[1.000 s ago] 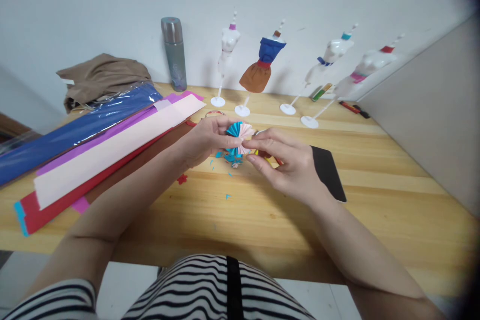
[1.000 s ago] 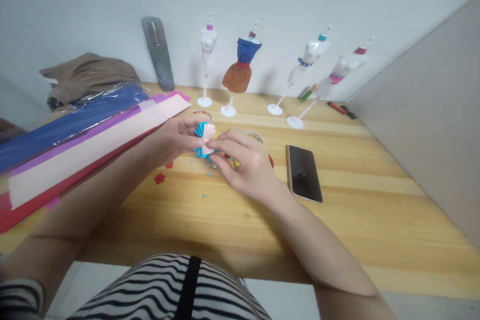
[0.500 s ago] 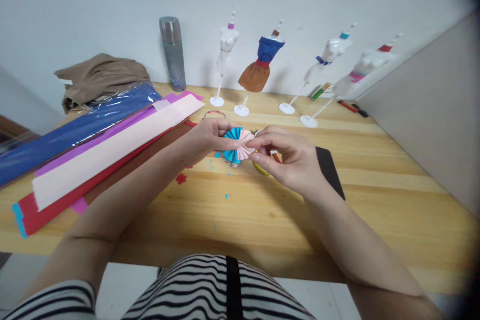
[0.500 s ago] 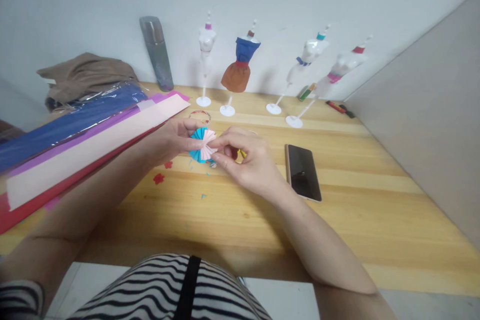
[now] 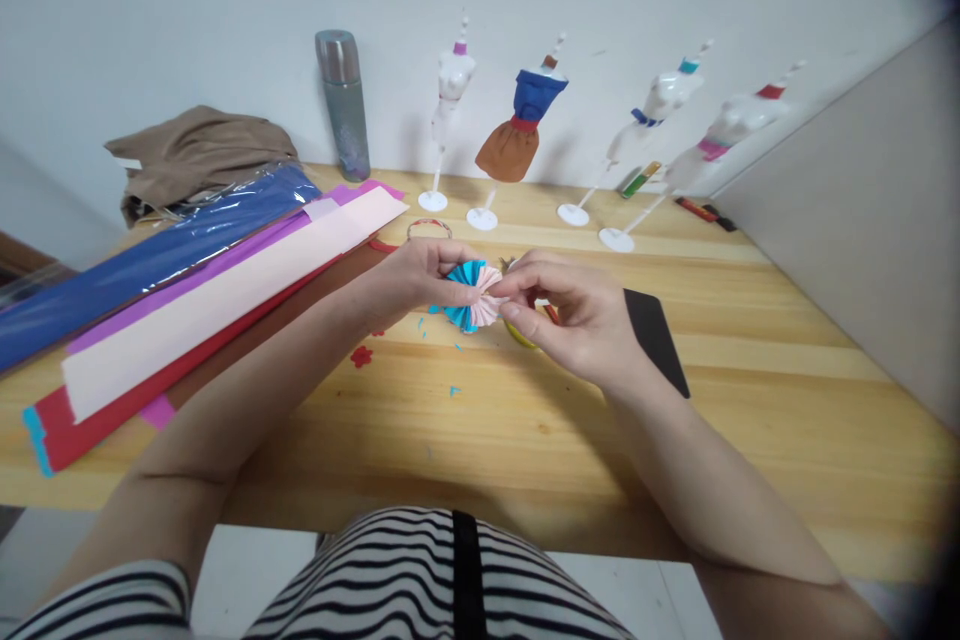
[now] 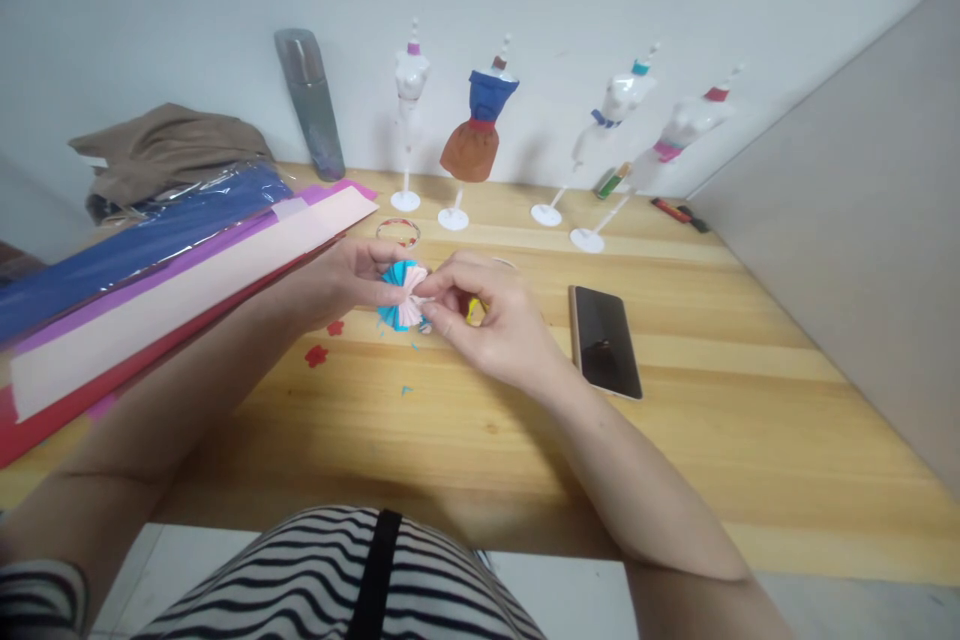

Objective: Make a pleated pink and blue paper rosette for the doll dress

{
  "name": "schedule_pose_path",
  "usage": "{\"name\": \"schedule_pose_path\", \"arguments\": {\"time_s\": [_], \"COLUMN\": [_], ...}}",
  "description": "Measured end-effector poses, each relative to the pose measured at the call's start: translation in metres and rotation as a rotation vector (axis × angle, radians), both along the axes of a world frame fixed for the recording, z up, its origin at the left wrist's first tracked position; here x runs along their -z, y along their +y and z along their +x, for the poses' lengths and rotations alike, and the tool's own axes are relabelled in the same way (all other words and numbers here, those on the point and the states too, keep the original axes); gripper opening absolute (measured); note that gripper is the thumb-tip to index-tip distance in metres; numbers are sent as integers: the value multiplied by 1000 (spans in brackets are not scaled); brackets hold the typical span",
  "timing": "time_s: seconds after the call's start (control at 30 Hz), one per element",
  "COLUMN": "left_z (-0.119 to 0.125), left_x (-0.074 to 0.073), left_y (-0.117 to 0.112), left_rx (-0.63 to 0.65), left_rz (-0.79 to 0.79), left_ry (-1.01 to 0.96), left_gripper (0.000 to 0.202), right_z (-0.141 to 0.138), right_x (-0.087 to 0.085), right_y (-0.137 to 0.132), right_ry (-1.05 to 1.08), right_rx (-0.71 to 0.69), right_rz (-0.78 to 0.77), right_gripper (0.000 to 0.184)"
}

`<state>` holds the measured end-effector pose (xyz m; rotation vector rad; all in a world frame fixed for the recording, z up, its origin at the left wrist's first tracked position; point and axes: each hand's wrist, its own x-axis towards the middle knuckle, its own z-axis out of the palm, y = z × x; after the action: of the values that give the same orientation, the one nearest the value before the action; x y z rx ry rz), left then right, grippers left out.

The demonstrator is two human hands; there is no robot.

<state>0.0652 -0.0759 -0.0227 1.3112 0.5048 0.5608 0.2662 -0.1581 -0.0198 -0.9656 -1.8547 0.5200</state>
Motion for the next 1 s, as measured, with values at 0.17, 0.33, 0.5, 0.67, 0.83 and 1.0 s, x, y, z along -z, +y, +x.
{"name": "schedule_pose_path", "arguments": {"time_s": [0.17, 0.33, 0.5, 0.67, 0.83, 1.0], "left_z": [0, -1, 0, 0, 0, 1], "left_x": [0, -2, 1, 1, 3, 2], "left_y": [-1, -1, -1, -1, -2, -3], "left_rx": [18, 12, 20, 33, 49, 35], "left_rz": [-19, -10, 24, 35, 38, -3], "left_ry": [-9, 29, 28, 43, 75, 102], "left_gripper": [30, 28, 25, 26, 32, 34], "right_z": [-3, -3, -3, -1, -1, 1], "right_x": [-2, 0, 1, 3, 4, 2], "right_y": [-2, -1, -1, 1, 1, 0], "right_ry": [1, -18, -1, 34, 38, 32], "right_rx": [33, 72, 77, 46, 67, 93], "right_rz": [-11, -43, -56, -86, -75, -5], "right_gripper": [5, 10, 12, 12, 12, 11]}}
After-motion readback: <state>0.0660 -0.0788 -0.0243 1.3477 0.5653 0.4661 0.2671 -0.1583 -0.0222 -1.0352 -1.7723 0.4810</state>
